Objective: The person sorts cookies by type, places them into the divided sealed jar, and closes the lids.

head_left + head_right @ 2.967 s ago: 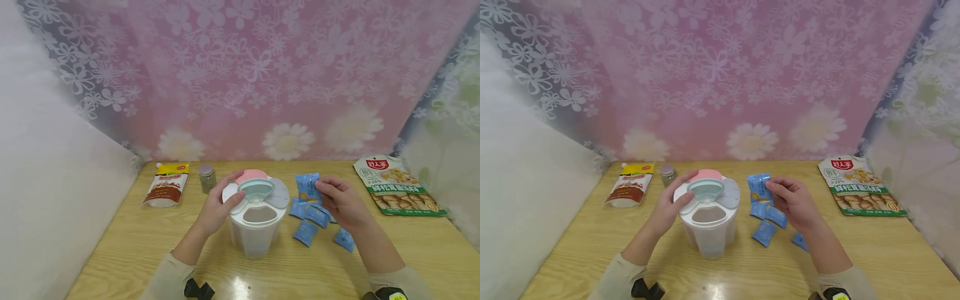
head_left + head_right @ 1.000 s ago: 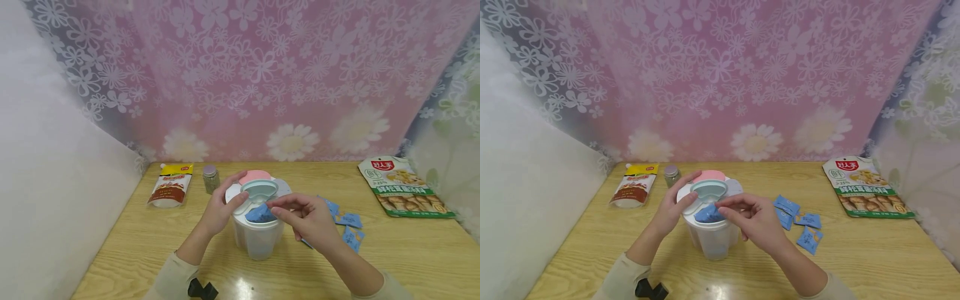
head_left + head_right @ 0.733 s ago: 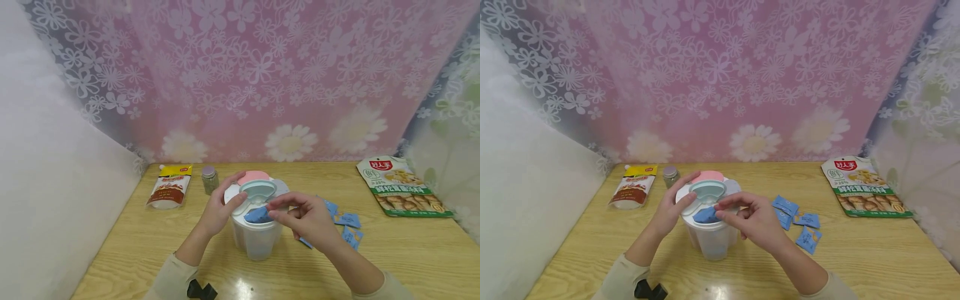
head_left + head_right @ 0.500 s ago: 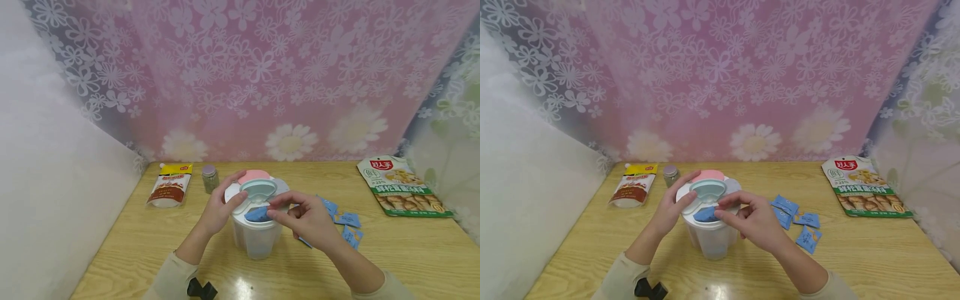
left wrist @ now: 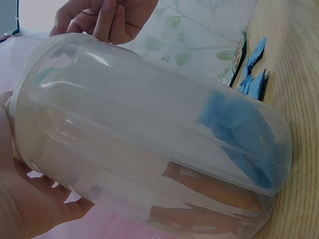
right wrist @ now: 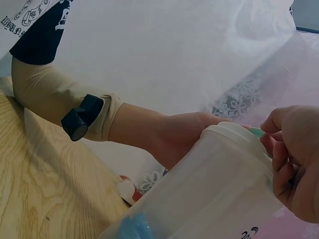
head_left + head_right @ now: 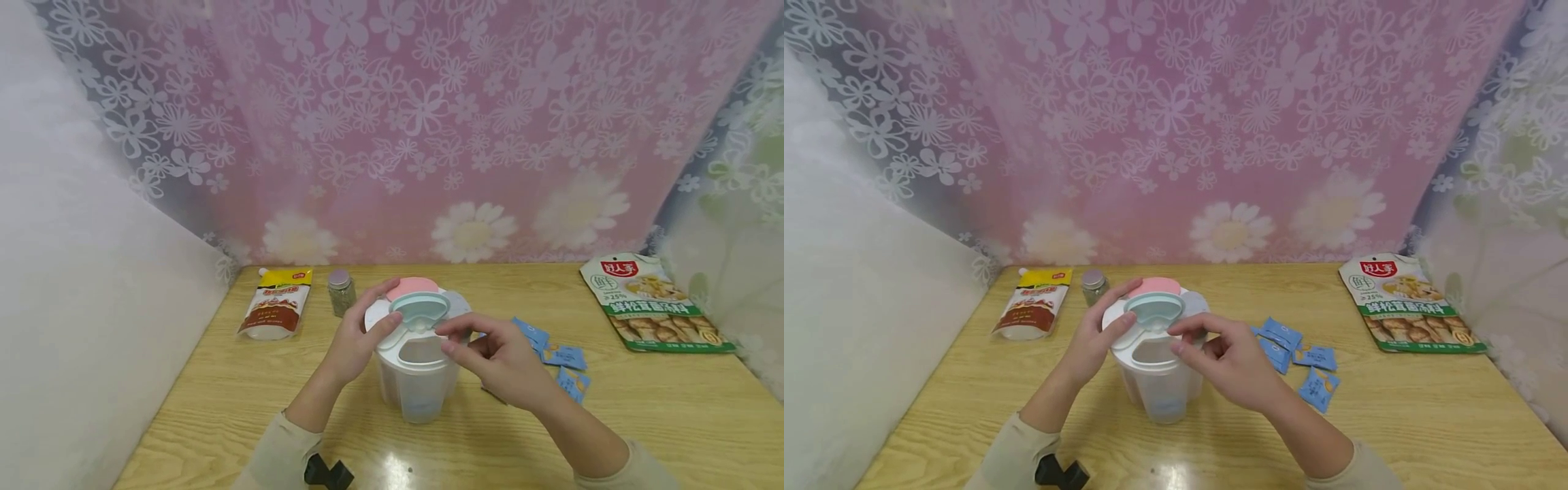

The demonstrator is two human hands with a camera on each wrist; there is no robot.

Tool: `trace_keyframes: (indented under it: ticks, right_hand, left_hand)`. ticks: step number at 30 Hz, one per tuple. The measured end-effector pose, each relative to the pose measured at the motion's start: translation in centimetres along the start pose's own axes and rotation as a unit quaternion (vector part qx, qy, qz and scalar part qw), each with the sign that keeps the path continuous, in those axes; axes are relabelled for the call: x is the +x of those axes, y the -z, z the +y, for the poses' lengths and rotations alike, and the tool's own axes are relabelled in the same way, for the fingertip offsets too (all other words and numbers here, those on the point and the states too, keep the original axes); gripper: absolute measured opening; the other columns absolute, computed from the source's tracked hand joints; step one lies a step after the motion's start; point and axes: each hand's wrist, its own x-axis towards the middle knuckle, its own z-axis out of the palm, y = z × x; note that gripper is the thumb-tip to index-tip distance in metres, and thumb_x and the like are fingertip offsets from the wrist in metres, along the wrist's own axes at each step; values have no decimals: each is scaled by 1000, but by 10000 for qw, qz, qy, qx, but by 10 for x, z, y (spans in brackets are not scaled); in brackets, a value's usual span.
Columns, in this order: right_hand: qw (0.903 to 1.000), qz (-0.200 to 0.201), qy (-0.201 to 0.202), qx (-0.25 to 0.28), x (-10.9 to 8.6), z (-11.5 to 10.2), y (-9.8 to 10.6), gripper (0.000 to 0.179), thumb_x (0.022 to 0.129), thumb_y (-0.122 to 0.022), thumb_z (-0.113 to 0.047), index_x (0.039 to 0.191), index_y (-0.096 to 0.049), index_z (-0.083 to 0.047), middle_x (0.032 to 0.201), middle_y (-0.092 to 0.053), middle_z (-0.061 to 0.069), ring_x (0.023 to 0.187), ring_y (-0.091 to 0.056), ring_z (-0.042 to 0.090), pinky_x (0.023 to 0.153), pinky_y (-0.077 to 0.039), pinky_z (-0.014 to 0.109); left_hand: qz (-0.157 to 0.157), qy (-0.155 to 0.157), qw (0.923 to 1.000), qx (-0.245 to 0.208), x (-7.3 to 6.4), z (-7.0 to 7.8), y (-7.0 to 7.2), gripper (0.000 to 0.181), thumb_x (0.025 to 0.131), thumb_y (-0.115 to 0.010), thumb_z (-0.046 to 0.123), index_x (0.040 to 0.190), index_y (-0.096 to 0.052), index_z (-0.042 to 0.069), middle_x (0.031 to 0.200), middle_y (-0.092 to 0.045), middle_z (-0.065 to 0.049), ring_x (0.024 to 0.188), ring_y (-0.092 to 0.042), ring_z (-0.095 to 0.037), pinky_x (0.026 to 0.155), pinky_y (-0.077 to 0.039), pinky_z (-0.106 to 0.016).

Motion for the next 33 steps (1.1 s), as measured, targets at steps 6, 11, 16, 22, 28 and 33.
trace_keyframes:
  ticks: [6, 11, 16, 22, 28, 33]
  right_hand:
    - [9977, -322, -484, 356, 2, 3, 14, 18, 97, -60, -2, 114, -66, 1, 91, -63, -6, 43, -32, 15, 34, -29, 27]
    - [9964, -461, -558, 434, 1, 6, 26, 18, 97, -59, -1, 114, -65, 2, 91, -63, -7, 48, -34, 18, 37, -30, 31]
    - [9965, -369, -502, 559, -3, 11, 34, 20, 96, -58, 3, 114, -66, -2, 90, -63, -9, 49, -33, 20, 38, -29, 33]
    - [9952, -233, -395, 862, -8, 18, 44, 28, 95, -54, 9, 114, -67, -9, 89, -62, -9, 50, -29, 21, 40, -27, 34]
    - [9949, -334, -321, 892, -15, 35, 60, 34, 97, -51, 10, 120, -65, -10, 81, -57, -10, 48, -27, 20, 39, -25, 36]
    - [9859, -1162, -52, 1202, -16, 57, 81, 43, 96, -43, 15, 135, -54, 0, 100, -60, -4, 54, -34, 21, 42, -29, 38]
  left_hand:
    - [0, 7, 9999, -103, 0, -1, 0, 54, 99, -59, 24, 150, -45, 13, 150, -44, -16, 117, -56, -21, 93, -52, -25]
    - [-5, 3, 10000, -88, 1, -3, -1, 55, 99, -59, 25, 150, -45, 13, 151, -43, -15, 120, -55, -21, 95, -51, -24]
    - [-15, -13, 10000, -67, 2, -3, 0, 54, 99, -58, 25, 150, -45, 13, 152, -42, -13, 120, -55, -22, 95, -51, -25]
    - [-22, -16, 10000, -82, 2, -1, 1, 54, 98, -58, 23, 150, -45, 14, 151, -44, -13, 119, -55, -21, 94, -51, -25]
    - [-12, 5, 10000, -81, 0, -2, 1, 54, 98, -59, 24, 150, -45, 13, 154, -41, -13, 122, -53, -23, 95, -50, -25]
    - [21, -76, 10000, -54, 1, -3, 0, 54, 98, -59, 25, 149, -46, 12, 153, -42, -14, 119, -54, -22, 94, -51, -24]
